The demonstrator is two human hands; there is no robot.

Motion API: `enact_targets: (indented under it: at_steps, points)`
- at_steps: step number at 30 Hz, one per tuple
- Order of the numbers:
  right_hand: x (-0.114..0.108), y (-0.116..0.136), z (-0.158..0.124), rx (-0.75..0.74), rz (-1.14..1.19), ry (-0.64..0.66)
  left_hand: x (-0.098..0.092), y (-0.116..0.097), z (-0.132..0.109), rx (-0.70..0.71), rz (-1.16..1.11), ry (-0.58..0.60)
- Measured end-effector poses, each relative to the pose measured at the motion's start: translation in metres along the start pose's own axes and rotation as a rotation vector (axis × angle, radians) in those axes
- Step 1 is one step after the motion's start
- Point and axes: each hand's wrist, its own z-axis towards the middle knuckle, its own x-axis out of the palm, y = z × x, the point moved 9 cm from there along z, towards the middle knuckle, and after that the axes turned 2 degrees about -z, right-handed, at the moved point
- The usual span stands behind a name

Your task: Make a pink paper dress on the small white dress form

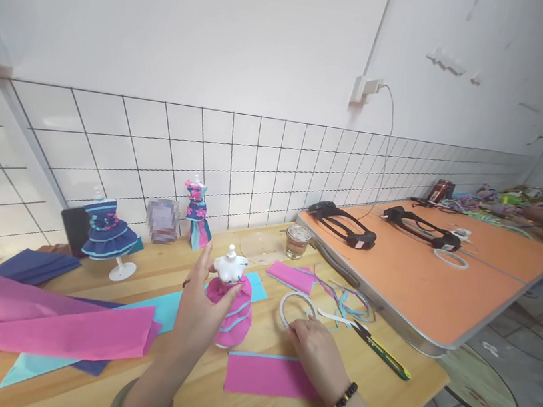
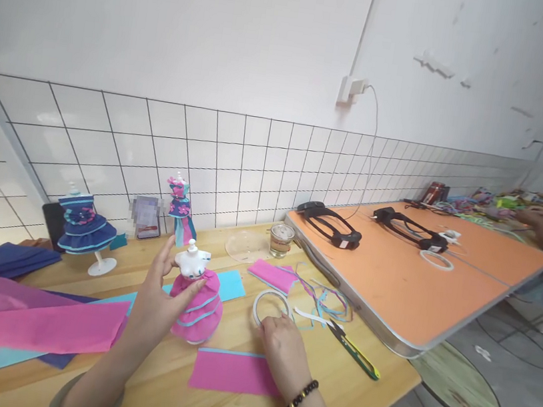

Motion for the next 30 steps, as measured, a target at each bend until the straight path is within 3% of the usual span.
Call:
enact_targets:
  at_steps: [4,7,13,23,30]
  points:
    - [0.014,-0.010,-0.002,0.023,-0.033,0.013,-0.016,0.007,0.012,-0.057,-0.332,-0.049]
    - [0.019,-0.012,-0.003,0.008,-0.036,0.012,-0.033,0.024,0.025,-0.166,-0.612,-0.104]
    - [0.019,-0.010,-0.005,-0.017,-0.027,-0.012,-0.045,0.049,0.037,-0.337,-0.942,-0.075]
    - [0.020,-0.012,-0.009,-0.021,-0.003,-0.025,-0.049,0.059,0.040,-0.384,-0.940,-0.108]
    - [-0.005,0.003,-0.003,-0.016,0.273,-0.113,-0.046,0.051,0.038,-0.327,-0.855,-0.100]
